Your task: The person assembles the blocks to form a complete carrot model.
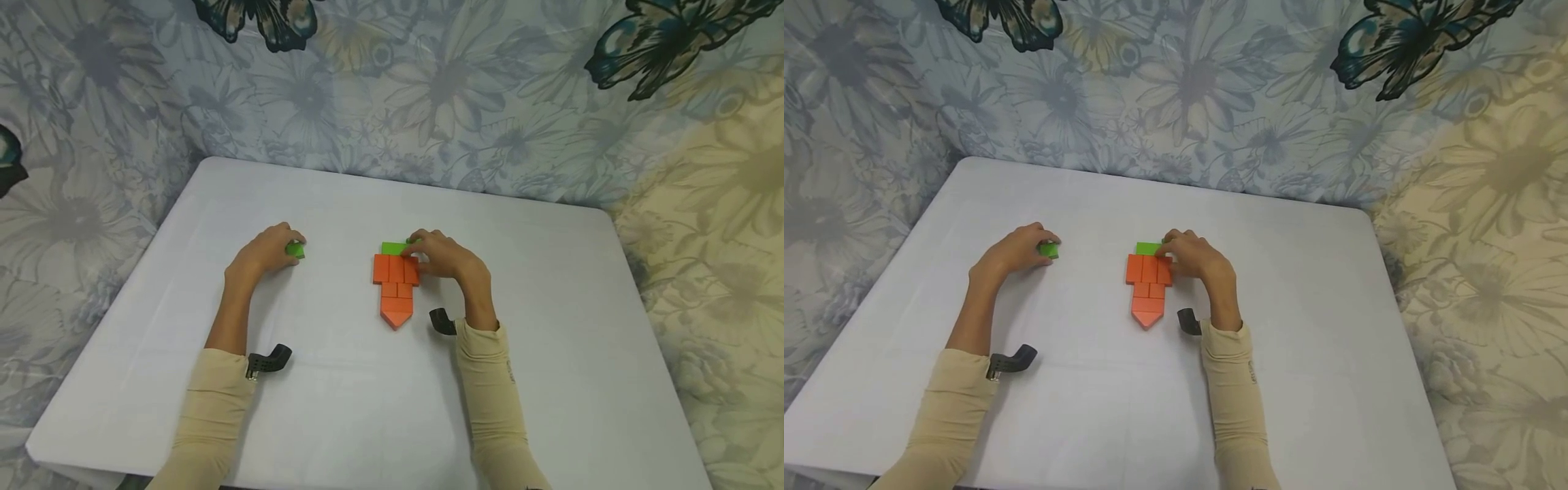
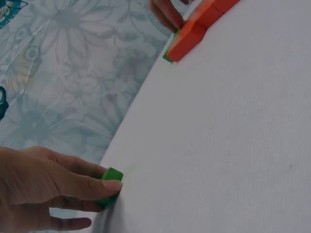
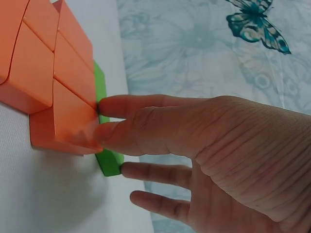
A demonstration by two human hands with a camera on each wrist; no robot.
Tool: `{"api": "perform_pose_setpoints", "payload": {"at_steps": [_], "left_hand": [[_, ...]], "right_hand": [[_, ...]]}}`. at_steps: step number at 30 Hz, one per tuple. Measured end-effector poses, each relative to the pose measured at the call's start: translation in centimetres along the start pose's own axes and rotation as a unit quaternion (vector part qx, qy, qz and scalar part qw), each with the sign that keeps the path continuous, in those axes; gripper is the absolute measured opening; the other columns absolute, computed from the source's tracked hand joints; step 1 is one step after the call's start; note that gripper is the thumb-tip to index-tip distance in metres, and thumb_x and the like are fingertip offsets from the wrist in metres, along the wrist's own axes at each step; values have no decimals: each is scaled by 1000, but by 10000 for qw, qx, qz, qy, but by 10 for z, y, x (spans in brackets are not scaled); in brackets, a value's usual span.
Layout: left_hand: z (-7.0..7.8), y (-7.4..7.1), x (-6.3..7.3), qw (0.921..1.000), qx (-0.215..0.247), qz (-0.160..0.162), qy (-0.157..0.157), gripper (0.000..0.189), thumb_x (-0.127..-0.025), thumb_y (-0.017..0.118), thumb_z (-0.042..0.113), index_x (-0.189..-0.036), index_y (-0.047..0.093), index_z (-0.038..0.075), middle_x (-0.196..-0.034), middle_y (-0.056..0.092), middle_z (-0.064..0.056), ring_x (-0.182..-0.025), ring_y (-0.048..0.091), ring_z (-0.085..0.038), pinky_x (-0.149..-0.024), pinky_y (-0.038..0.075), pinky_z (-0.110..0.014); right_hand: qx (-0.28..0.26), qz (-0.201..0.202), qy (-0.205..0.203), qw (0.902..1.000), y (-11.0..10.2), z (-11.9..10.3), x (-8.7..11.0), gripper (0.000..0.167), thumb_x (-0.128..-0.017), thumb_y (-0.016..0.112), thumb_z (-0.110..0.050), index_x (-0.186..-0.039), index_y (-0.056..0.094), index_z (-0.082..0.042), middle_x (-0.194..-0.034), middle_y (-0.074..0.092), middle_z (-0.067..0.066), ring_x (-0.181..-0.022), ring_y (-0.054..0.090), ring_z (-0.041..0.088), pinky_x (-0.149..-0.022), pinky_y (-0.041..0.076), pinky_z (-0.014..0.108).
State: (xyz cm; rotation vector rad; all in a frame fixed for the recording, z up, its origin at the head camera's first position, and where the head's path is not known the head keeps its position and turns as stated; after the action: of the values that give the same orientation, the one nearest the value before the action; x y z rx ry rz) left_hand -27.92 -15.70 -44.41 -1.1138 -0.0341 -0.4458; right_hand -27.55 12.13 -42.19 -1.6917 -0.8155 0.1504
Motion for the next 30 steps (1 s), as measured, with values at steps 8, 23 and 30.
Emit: {"api": "perform_pose_setpoints", "payload": {"at_steps": [8,23,30], "left_hand": [[25,-5,-20,9978,207,583,227,49,-97,75,22,-138,64,-2,-126,66,-22,-112,64,-36,-98,54,-51],[91,37,-80,9927,461,683,877,53,-93,79,31,-137,66,3,-119,68,-16,-105,64,-28,-95,57,-45],[93,39,-80,9922,470,525,1030,46,-95,77,19,-137,67,6,-120,69,-15,-109,65,-29,-99,56,-44]], "right_hand": [[-120,-76,97,9999,2,2,0,37,-99,67,-8,-136,70,-12,-155,53,18,-141,48,42,-118,43,61],[-67,-229,73,9997,9,-2,-7,40,-99,70,-13,-139,69,-15,-156,52,17,-142,48,41,-118,44,59],[-101,-278,139,9995,7,-3,-9,39,-100,69,-13,-138,69,-15,-157,51,16,-143,48,41,-119,42,62]]}}
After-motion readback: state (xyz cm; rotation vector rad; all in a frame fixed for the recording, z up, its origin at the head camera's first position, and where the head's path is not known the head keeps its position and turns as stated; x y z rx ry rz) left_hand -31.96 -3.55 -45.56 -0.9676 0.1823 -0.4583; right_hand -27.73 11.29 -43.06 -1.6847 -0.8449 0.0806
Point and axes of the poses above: each hand's wrist, its own x-axis away from the middle knuckle, its own y-axis out of the palm, z = x × y, the point moved 9 cm from there along -x, towards the middle knuckle
